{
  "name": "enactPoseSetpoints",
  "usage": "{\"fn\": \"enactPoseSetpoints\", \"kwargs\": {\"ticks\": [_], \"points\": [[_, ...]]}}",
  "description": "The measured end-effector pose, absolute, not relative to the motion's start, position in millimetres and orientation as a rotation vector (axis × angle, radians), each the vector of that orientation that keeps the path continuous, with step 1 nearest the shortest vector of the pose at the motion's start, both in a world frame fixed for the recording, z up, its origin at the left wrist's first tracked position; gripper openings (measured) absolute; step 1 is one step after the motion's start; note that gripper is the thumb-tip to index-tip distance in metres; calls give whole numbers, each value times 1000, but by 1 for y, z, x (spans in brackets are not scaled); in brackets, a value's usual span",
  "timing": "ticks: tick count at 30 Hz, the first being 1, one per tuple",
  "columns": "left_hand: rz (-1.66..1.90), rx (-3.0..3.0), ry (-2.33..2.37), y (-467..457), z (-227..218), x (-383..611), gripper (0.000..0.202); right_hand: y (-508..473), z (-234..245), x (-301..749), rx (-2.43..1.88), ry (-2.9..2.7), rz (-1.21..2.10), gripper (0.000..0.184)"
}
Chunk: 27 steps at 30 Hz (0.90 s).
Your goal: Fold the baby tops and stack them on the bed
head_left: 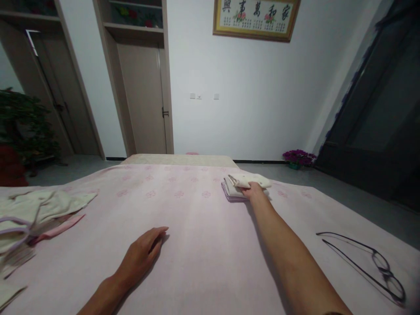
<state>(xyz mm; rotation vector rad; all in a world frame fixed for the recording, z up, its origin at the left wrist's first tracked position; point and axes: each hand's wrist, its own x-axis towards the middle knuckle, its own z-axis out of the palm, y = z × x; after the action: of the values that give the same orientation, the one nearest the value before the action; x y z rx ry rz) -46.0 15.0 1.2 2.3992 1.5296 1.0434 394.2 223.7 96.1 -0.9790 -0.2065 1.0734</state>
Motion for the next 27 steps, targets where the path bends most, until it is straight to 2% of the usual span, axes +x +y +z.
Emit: {"fn": "enactPoseSetpoints", "kwargs": {"ticks": [6, 10, 14, 22, 27], "points": [[1018, 2468, 1521, 16, -1, -48, 29, 230, 76, 395, -1052, -170, 999, 35], [1010, 2483, 1500, 14, 3, -45, 29, 230, 77, 392, -1083, -192, 934, 51], [1009, 2488, 1493, 13, 8, -43, 28, 224, 69, 387, -1078, -261, 982, 51], [977, 2507, 1486, 13, 6, -45, 29, 208, 68, 386, -1094, -444, 1027, 37], [961, 2500, 1477, 12, 8, -43, 28, 183, 66, 383, -1238, -608, 1037, 9]]}}
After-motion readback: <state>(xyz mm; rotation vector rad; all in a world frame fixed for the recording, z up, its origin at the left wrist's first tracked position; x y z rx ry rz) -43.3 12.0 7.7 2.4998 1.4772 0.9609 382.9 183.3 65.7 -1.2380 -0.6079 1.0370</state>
